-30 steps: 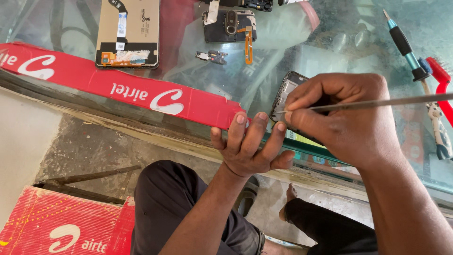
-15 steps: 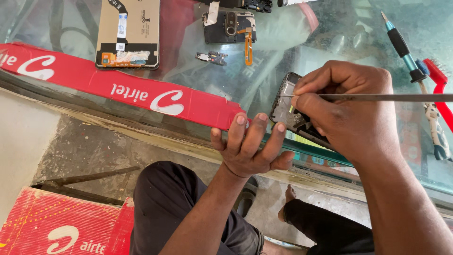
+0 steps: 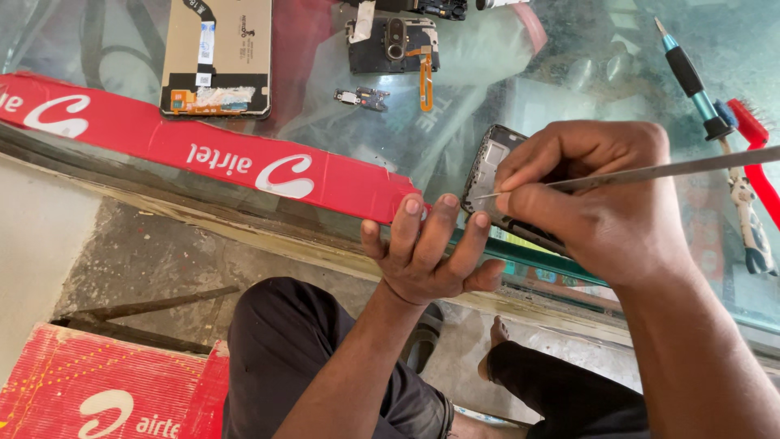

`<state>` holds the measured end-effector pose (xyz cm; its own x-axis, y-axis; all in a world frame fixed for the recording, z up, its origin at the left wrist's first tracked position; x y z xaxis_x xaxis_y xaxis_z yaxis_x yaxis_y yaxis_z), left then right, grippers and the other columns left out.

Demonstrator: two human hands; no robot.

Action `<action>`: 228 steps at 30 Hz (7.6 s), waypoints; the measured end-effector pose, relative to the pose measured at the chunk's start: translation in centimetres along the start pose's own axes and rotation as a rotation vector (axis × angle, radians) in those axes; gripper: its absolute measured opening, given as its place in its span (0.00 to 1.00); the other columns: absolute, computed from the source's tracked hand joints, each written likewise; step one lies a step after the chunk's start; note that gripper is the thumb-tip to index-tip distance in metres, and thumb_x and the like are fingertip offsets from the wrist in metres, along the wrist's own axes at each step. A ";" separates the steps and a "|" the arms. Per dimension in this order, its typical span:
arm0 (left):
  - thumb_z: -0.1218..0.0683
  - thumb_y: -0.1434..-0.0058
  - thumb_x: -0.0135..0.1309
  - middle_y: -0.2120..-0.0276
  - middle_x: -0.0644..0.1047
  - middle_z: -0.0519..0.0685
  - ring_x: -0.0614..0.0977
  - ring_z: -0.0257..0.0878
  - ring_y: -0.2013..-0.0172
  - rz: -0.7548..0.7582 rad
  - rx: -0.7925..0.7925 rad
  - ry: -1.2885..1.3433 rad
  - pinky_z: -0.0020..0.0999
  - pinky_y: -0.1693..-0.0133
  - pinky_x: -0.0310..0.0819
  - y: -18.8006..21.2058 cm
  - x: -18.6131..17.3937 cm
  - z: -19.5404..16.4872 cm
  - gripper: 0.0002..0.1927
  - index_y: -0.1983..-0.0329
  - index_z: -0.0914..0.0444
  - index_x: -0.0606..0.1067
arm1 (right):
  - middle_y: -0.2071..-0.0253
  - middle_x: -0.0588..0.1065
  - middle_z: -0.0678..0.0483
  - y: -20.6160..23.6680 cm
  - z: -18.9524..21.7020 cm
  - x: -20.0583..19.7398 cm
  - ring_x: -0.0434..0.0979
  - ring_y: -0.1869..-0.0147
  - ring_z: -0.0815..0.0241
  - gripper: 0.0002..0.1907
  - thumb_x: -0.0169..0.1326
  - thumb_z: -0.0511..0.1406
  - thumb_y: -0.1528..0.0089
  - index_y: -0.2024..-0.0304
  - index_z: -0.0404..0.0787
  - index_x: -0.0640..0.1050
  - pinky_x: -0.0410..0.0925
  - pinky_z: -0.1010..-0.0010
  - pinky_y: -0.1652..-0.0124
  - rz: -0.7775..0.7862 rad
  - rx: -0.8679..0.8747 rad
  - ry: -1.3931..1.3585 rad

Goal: The person uses a metal spudger to scrape adhesive residue from the interior of a disassembled smartphone chassis. They repeatedly scrape the same area and occasionally switch to a toothbrush to brush the surface. The person works on a glass table with other phone parts and tools nearby.

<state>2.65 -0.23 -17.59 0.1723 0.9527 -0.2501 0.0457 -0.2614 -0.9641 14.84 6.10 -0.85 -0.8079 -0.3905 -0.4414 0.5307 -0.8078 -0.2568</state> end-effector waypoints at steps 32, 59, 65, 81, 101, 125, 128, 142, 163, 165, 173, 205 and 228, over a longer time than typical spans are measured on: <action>0.32 0.24 0.32 0.41 0.70 0.46 0.61 0.46 0.30 0.012 0.010 0.005 0.57 0.27 0.33 0.1 -0.1 0.1 0.24 0.40 0.46 0.71 | 0.67 0.82 0.51 0.0 0.4 0.2 0.80 0.66 0.70 0.03 0.63 0.25 0.45 0.71 0.33 0.81 0.74 0.79 0.66 0.014 0.079 0.126; 0.31 0.23 0.27 0.40 0.69 0.45 0.60 0.46 0.30 0.006 0.002 -0.017 0.57 0.26 0.32 0.1 0.2 -0.1 0.27 0.41 0.47 0.72 | 0.65 0.82 0.51 0.0 0.7 0.5 0.81 0.65 0.70 0.03 0.64 0.26 0.44 0.70 0.33 0.81 0.73 0.79 0.66 -0.001 0.059 0.171; 0.31 0.24 0.27 0.40 0.69 0.45 0.60 0.45 0.30 0.004 -0.001 -0.021 0.57 0.26 0.31 0.3 0.3 -0.2 0.28 0.41 0.47 0.72 | 0.66 0.82 0.50 0.0 0.6 0.5 0.81 0.66 0.69 0.03 0.63 0.25 0.44 0.71 0.33 0.80 0.74 0.79 0.67 0.003 0.056 0.204; 0.31 0.23 0.28 0.39 0.70 0.45 0.61 0.45 0.30 0.002 0.004 -0.019 0.57 0.27 0.32 0.3 0.2 -0.1 0.27 0.40 0.47 0.72 | 0.67 0.81 0.49 0.0 0.3 0.2 0.81 0.66 0.67 0.04 0.62 0.23 0.45 0.72 0.32 0.79 0.73 0.78 0.67 0.049 0.018 0.119; 0.30 0.23 0.27 0.41 0.70 0.45 0.61 0.45 0.30 0.008 -0.003 -0.013 0.57 0.26 0.31 0.3 0.3 -0.1 0.27 0.41 0.47 0.71 | 0.66 0.82 0.49 -0.2 0.5 0.2 0.80 0.65 0.68 0.04 0.63 0.25 0.44 0.70 0.32 0.79 0.73 0.78 0.66 0.046 0.006 0.158; 0.31 0.23 0.27 0.40 0.69 0.45 0.61 0.45 0.30 0.010 -0.002 -0.011 0.57 0.26 0.31 0.1 0.1 -0.1 0.27 0.40 0.47 0.72 | 0.67 0.82 0.52 -0.3 0.5 0.5 0.80 0.66 0.70 0.03 0.63 0.26 0.44 0.71 0.34 0.80 0.74 0.78 0.67 -0.005 0.080 0.227; 0.31 0.23 0.27 0.40 0.70 0.45 0.61 0.45 0.30 0.016 -0.006 -0.013 0.57 0.27 0.31 0.2 0.0 -0.2 0.27 0.40 0.47 0.72 | 0.66 0.82 0.51 -0.2 0.5 0.6 0.80 0.65 0.70 0.02 0.62 0.26 0.43 0.70 0.33 0.80 0.74 0.78 0.65 -0.014 0.088 0.183; 0.31 0.23 0.29 0.40 0.70 0.45 0.62 0.46 0.31 0.033 -0.001 -0.012 0.58 0.27 0.32 0.1 -0.3 -0.1 0.27 0.40 0.48 0.72 | 0.65 0.82 0.51 -0.3 0.7 0.6 0.80 0.64 0.70 0.03 0.62 0.25 0.43 0.70 0.33 0.80 0.74 0.79 0.64 -0.025 0.081 0.147; 0.31 0.23 0.28 0.40 0.69 0.45 0.61 0.45 0.31 0.020 -0.003 -0.017 0.57 0.27 0.31 0.1 0.0 -0.2 0.27 0.40 0.47 0.72 | 0.65 0.82 0.50 -0.3 0.4 0.4 0.80 0.65 0.70 0.03 0.63 0.25 0.43 0.70 0.32 0.80 0.74 0.78 0.65 -0.011 0.050 0.188; 0.31 0.23 0.28 0.40 0.69 0.45 0.61 0.45 0.30 0.022 0.003 -0.022 0.58 0.27 0.31 0.1 0.0 -0.2 0.27 0.40 0.48 0.72 | 0.65 0.82 0.50 -0.3 0.5 0.4 0.80 0.63 0.70 0.03 0.63 0.25 0.42 0.69 0.32 0.80 0.75 0.79 0.62 -0.053 0.044 0.172; 0.32 0.23 0.28 0.40 0.70 0.45 0.61 0.46 0.31 0.029 0.003 -0.023 0.58 0.27 0.32 0.0 -0.1 -0.2 0.27 0.40 0.48 0.72 | 0.65 0.83 0.50 -0.4 0.7 0.6 0.81 0.65 0.69 0.03 0.63 0.25 0.44 0.70 0.33 0.81 0.75 0.78 0.65 0.004 0.081 0.162; 0.33 0.24 0.28 0.40 0.70 0.45 0.61 0.45 0.30 0.006 0.006 -0.005 0.56 0.26 0.32 -0.2 -0.1 -0.2 0.25 0.38 0.43 0.71 | 0.69 0.81 0.49 -1.0 1.4 0.3 0.74 0.74 0.73 0.05 0.55 0.24 0.43 0.64 0.31 0.80 0.68 0.82 0.74 -0.012 0.102 0.089; 0.33 0.22 0.26 0.38 0.70 0.38 0.59 0.44 0.29 0.014 0.030 -0.046 0.54 0.26 0.32 0.0 0.1 -0.1 0.26 0.39 0.44 0.72 | 0.63 0.82 0.49 -0.6 0.4 0.3 0.83 0.61 0.68 0.04 0.65 0.26 0.42 0.67 0.33 0.81 0.78 0.78 0.61 -0.018 -0.001 0.156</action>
<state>2.80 -0.17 -17.58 0.1275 0.9553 -0.2667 0.0144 -0.2706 -0.9626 14.18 6.25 -0.51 -0.7677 -0.3026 -0.5649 0.5167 -0.8136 -0.2664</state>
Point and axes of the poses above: each hand's wrist, its own y-axis away from the middle knuckle, its own x-axis out of the palm, z = x × y, the point moved 2 cm from there along -y, towards the middle knuckle
